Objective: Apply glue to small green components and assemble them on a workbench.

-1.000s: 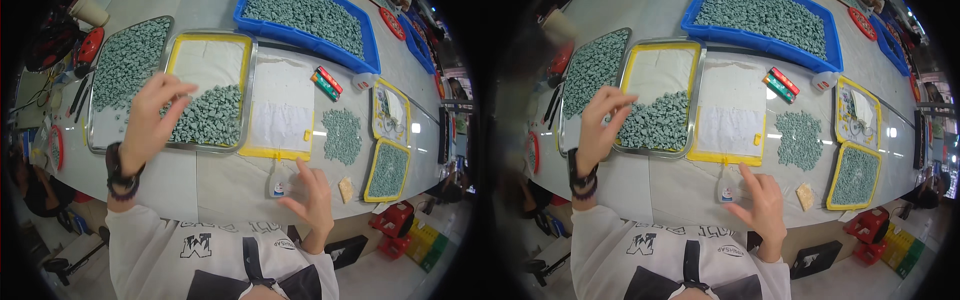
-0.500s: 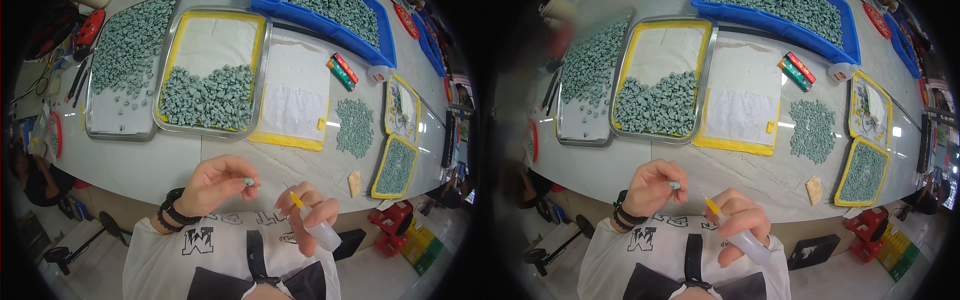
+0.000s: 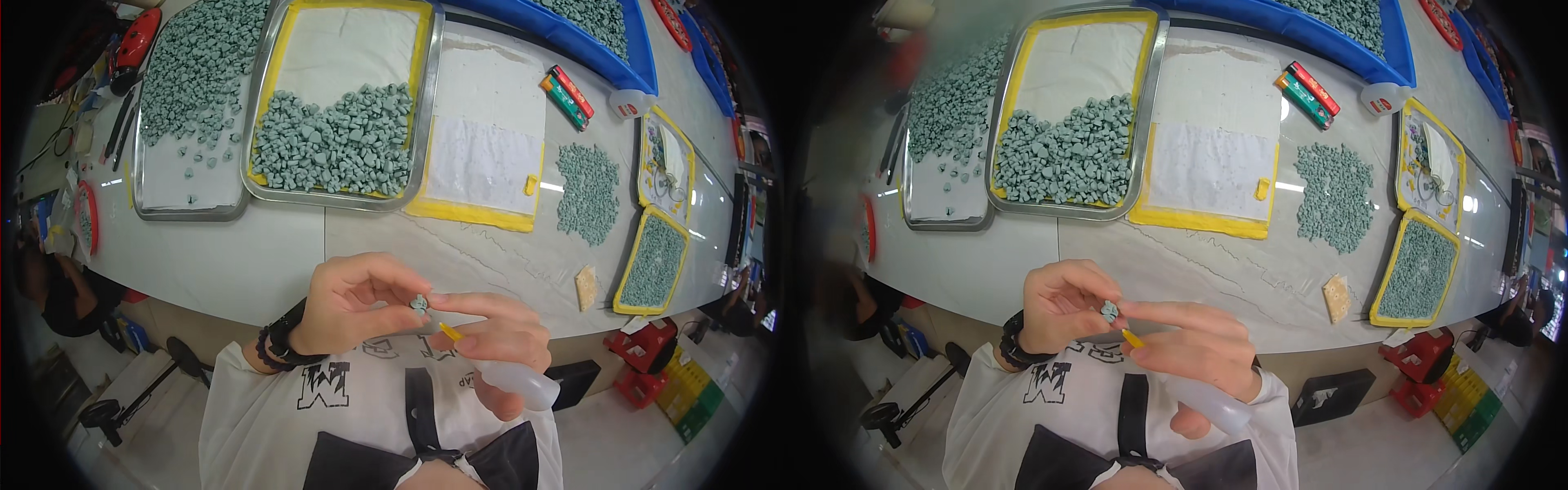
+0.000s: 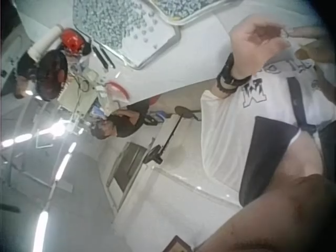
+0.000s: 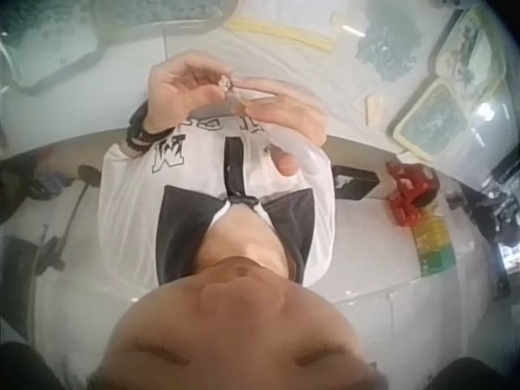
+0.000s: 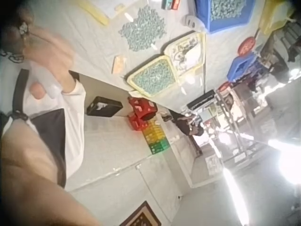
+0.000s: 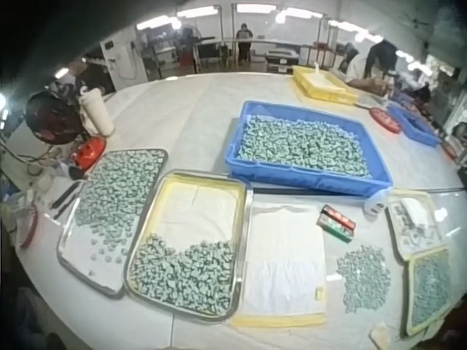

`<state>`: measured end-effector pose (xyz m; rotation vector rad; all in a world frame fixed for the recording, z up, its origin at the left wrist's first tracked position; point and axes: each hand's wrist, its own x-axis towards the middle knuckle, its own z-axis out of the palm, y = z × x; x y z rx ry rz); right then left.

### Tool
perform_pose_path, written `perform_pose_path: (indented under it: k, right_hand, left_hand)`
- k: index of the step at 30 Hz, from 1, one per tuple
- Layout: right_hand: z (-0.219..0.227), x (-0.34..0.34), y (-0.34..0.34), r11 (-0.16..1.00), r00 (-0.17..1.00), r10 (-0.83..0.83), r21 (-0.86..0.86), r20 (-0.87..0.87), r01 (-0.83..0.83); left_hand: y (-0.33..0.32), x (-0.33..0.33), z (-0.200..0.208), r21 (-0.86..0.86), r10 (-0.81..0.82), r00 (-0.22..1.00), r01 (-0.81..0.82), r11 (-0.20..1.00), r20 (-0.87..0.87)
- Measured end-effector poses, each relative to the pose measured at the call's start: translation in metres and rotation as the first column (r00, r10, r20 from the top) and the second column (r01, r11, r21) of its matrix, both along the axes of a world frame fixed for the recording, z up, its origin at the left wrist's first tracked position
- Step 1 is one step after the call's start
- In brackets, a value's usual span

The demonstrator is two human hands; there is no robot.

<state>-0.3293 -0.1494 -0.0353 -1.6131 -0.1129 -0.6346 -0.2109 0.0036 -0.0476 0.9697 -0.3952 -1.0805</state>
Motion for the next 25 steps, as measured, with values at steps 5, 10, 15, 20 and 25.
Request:
perform_pose_path:
  k: [5,10,15,20,25]
  right_hand:
    - [0.0020,0.0000,0.0003,1.000,0.999,-0.011,-0.006,-0.033,0.011]
    - [0.0005,0.0017,0.0010,1.000,1.000,-0.008,-0.010,-0.017,0.008]
    - [-0.0005,0.0010,-0.0001,1.000,1.000,0.016,0.008,-0.010,-0.016]
    - [-0.0022,0.0027,0.0018,1.000,1.000,-0.017,-0.009,0.020,0.018]
    - [-0.0032,0.0005,-0.0018,1.000,1.000,0.021,-0.008,0.000,-0.021]
  left_hand:
    - [0.0002,0.0003,0.0016,0.005,-0.013,0.998,0.012,1.000,0.057]
    - [0.0008,0.0008,0.0001,-0.024,0.006,0.993,-0.003,1.000,0.114]
    - [0.0007,-0.0005,-0.0003,-0.002,0.011,0.996,-0.011,1.000,0.089]
    - [0.0008,-0.0012,-0.0004,-0.021,0.021,0.998,-0.020,1.000,0.055]
    - [0.0021,0.0003,-0.0019,-0.061,-0.001,0.999,0.003,0.998,0.042]
